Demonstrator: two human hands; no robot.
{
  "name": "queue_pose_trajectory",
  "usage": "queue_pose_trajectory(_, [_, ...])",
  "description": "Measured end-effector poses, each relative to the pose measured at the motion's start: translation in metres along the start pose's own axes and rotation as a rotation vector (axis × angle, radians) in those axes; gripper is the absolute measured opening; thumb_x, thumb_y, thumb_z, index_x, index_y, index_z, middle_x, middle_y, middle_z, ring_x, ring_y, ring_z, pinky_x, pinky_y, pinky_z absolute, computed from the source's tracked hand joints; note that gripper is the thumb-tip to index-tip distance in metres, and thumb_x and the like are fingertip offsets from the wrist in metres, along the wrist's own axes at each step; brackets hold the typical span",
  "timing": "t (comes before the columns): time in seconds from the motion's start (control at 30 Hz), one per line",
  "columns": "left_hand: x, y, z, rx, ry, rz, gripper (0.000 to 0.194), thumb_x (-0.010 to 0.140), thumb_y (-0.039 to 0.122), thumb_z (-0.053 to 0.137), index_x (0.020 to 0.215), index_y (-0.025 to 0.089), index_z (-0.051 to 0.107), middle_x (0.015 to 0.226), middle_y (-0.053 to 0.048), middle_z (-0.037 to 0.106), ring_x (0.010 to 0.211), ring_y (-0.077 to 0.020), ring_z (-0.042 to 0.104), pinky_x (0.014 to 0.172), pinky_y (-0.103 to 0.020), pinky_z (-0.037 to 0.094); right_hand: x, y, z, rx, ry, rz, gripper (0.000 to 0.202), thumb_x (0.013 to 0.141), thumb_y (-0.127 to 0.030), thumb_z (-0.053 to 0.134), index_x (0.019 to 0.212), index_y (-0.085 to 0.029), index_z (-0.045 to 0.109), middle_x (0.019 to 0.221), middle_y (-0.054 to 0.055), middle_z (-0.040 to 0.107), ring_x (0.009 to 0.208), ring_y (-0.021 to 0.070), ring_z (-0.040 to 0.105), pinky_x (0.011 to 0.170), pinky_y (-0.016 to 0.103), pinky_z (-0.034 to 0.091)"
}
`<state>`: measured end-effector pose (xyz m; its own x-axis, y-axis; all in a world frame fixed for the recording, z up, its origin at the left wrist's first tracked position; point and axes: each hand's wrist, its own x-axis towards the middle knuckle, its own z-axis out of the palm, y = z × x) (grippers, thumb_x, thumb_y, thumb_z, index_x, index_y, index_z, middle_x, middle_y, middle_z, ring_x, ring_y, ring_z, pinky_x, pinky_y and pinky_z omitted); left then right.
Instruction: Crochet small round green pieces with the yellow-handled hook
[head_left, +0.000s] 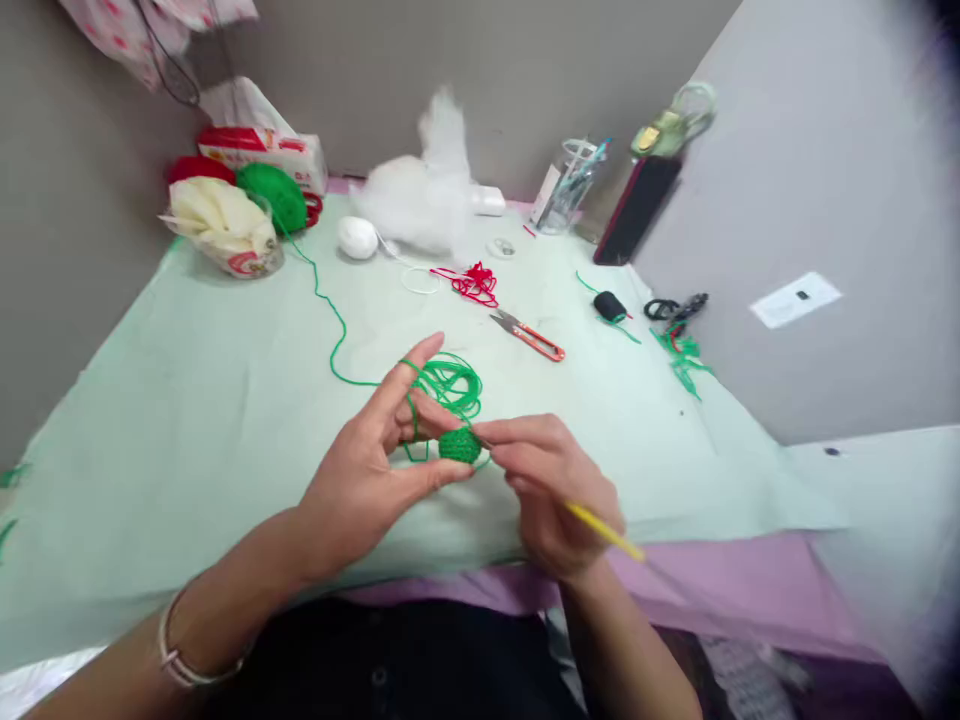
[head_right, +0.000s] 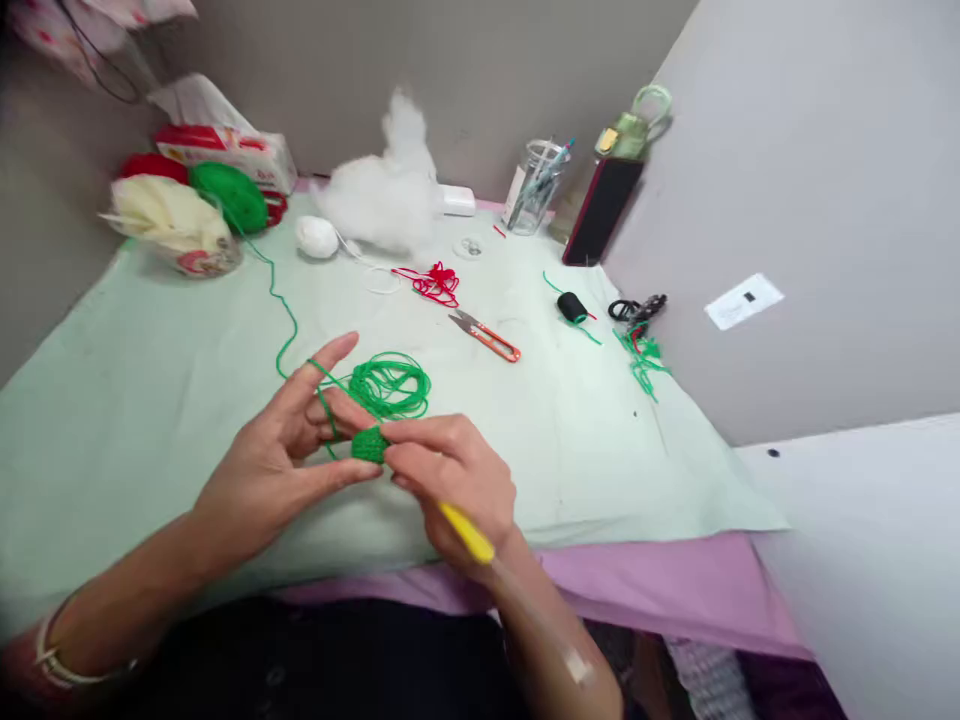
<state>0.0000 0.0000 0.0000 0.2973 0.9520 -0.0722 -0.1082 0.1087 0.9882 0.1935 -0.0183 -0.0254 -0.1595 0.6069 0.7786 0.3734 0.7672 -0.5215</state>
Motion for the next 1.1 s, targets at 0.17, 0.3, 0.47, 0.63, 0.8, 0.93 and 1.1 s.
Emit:
queue_pose_trajectory(0.17, [-0.004, -0.004, 0.017, -0.153, 0.024, 0.034, 0.084, 0.086, 0.023, 0.085, 0.157, 0.040, 0.045, 0.098, 0.005, 0.068, 0.097, -0.0141, 0.066, 0.097, -0.027, 0.050, -0.003, -0.004, 0.001, -0.432, 0.025, -0.259, 0.026, 0.094, -0.005, 0.064, 0.110, -0.022, 0.076, 0.099, 0.008, 0.074, 0.090, 0.0197, 0.072, 0.075, 0.030, 0.065])
queue_pose_trajectory(0.3, [-0.003, -0.010, 0.015, -0.474, -0.107, -0.120, 0.085, 0.084, 0.022, 0.087, 0.157, 0.038, 0.046, 0.098, 0.004, 0.067, 0.087, -0.0108, 0.065, 0.081, -0.022, 0.051, -0.006, -0.007, 0.003, -0.338, 0.045, -0.228, 0.029, 0.093, -0.003, 0.066, 0.113, -0.020, 0.078, 0.097, 0.007, 0.070, 0.088, 0.0191, 0.071, 0.070, 0.029, 0.065])
queue_pose_trajectory(0.47, [0.004, -0.014, 0.006, -0.552, -0.164, -0.182, 0.098, 0.078, 0.018, 0.090, 0.160, 0.035, 0.040, 0.093, 0.004, 0.065, 0.088, -0.0128, 0.065, 0.086, -0.026, 0.050, 0.000, -0.006, 0.008, 0.089, 0.155, 0.113, 0.027, 0.101, -0.014, 0.062, 0.115, -0.030, 0.078, 0.097, 0.004, 0.075, 0.083, 0.0181, 0.073, 0.064, 0.030, 0.064])
queue_pose_trajectory(0.63, [0.008, -0.013, 0.000, -0.415, -0.162, -0.134, 0.105, 0.076, 0.016, 0.092, 0.162, 0.040, 0.036, 0.092, 0.006, 0.062, 0.088, -0.0127, 0.060, 0.088, -0.028, 0.046, 0.002, -0.005, 0.000, 0.298, 0.123, 0.252, 0.025, 0.102, -0.016, 0.059, 0.116, -0.027, 0.078, 0.099, 0.006, 0.079, 0.091, 0.0206, 0.074, 0.075, 0.036, 0.063])
queue_pose_trajectory(0.8, [0.009, -0.004, -0.012, -0.165, -0.233, -0.084, 0.095, 0.081, 0.020, 0.089, 0.157, 0.049, 0.042, 0.097, 0.006, 0.062, 0.095, -0.0141, 0.060, 0.098, -0.031, 0.044, 0.006, -0.003, -0.011, 0.506, 0.212, 0.452, 0.018, 0.101, -0.021, 0.062, 0.102, -0.022, 0.080, 0.088, 0.004, 0.075, 0.072, 0.0168, 0.072, 0.067, 0.033, 0.060])
queue_pose_trajectory(0.93, [0.007, 0.000, -0.008, -0.072, -0.212, -0.062, 0.090, 0.082, 0.021, 0.089, 0.156, 0.048, 0.046, 0.097, 0.006, 0.062, 0.099, -0.0147, 0.061, 0.104, -0.032, 0.043, 0.010, -0.001, -0.008, 0.681, 0.196, 0.621, 0.020, 0.101, -0.026, 0.060, 0.091, -0.023, 0.078, 0.076, 0.001, 0.069, 0.056, 0.0134, 0.065, 0.053, 0.028, 0.054])
queue_pose_trajectory(1.1, [0.004, -0.008, 0.015, -0.212, -0.090, -0.051, 0.094, 0.082, 0.021, 0.088, 0.161, 0.040, 0.040, 0.094, 0.005, 0.064, 0.101, -0.0158, 0.063, 0.104, -0.031, 0.044, -0.008, -0.005, 0.012, 0.012, 0.173, 0.256, 0.026, 0.096, -0.014, 0.067, 0.113, -0.029, 0.079, 0.098, 0.005, 0.072, 0.086, 0.0199, 0.071, 0.072, 0.035, 0.061])
